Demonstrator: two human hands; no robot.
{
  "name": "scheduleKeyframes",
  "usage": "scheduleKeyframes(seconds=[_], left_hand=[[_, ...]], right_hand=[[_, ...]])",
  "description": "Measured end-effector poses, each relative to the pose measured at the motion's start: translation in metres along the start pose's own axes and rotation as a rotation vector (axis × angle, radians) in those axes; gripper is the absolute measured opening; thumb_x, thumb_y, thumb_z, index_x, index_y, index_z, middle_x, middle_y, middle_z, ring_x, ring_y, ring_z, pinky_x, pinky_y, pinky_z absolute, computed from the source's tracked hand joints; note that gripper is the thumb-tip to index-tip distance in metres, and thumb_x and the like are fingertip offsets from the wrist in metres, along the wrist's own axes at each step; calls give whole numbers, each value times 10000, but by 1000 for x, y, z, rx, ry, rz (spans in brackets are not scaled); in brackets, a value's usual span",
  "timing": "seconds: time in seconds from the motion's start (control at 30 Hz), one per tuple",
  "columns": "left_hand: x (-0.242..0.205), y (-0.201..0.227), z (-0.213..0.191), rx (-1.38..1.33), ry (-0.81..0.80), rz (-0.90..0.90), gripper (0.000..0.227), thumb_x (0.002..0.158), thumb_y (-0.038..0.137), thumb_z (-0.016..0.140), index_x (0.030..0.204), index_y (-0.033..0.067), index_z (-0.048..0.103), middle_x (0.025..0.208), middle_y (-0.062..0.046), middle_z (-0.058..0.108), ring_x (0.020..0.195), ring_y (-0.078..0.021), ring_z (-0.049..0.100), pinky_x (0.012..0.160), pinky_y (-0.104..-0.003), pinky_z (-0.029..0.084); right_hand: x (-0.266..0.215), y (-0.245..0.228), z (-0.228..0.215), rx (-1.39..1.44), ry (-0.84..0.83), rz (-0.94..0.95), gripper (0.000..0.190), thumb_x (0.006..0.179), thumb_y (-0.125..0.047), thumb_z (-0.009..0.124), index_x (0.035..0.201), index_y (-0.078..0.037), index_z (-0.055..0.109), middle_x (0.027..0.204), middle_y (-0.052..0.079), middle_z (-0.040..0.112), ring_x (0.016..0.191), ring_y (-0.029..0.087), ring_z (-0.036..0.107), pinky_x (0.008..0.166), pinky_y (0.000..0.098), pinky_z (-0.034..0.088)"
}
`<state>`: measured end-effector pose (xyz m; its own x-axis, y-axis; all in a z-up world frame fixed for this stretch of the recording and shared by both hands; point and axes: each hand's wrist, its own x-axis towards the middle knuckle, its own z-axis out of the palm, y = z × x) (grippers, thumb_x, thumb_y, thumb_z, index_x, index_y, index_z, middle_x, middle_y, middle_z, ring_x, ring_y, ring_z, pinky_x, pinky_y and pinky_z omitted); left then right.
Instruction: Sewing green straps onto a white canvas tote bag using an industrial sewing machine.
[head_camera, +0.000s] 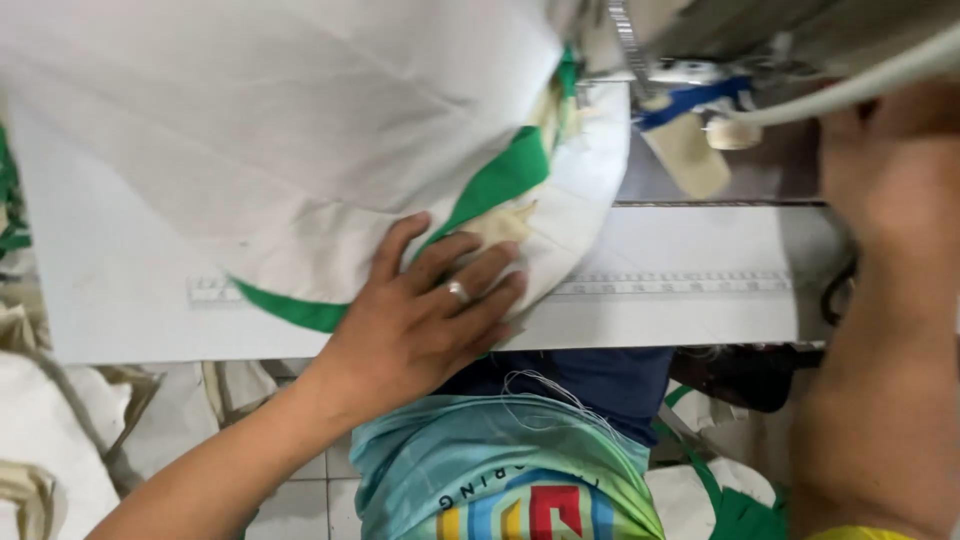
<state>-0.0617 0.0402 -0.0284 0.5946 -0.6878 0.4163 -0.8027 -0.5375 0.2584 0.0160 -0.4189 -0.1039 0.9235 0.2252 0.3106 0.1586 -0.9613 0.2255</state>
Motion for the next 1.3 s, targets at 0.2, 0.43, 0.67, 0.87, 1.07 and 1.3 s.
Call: scheduleKeyframes(seconds=[0.2,0.43,0.67,0.87,1.07,1.3], left_hand=[[-8,-1,-1,58,58,3,228,939,258,704,1086,95,642,1140,-69,587,1056,-258,566,1006,-497,409],[-12,1,4,-10,43,24,206,988,189,605,1104,34,673,1111,-89,586,1072,-280,549,1015,-600,368],[-8,3,0,-5,44,-5,199,992,165,585,1119,28,653,1103,-88,581,1060,-275,565,998,-603,390],[-11,4,-2,68,36,7,206,991,81,516,1142,63,655,1105,-76,600,1077,-282,577,1020,-568,376],[-22,2,4,-40,15,7,234,1002,70,490,1197,40,617,1194,-148,571,1126,-343,556,1038,-672,336],[-25,-1,3,-47,62,30,225,1005,67,522,1214,14,585,1183,-186,594,1114,-355,589,1018,-685,362]], right_hand=[[-14,-13,-17,9,45,-6,163,1311,-247,799,1266,-91,804,937,44,692,803,188,679,676,285,539],[0,-92,-93,418,-13,327,131,1189,-82,596,1108,-36,688,937,62,638,795,163,578,678,294,442],[5,-217,-171,1268,-57,-152,210,821,40,700,1010,26,608,910,146,700,773,219,704,724,270,572],[32,-238,-154,1198,-292,74,88,887,-25,685,974,-13,672,858,59,702,658,92,579,631,209,464],[24,-235,-154,1057,-325,-71,61,851,-17,703,905,-30,678,810,58,673,625,130,579,617,247,460],[20,-246,-151,1001,-290,-186,88,856,17,681,925,-36,667,769,69,629,700,201,572,653,298,450]])
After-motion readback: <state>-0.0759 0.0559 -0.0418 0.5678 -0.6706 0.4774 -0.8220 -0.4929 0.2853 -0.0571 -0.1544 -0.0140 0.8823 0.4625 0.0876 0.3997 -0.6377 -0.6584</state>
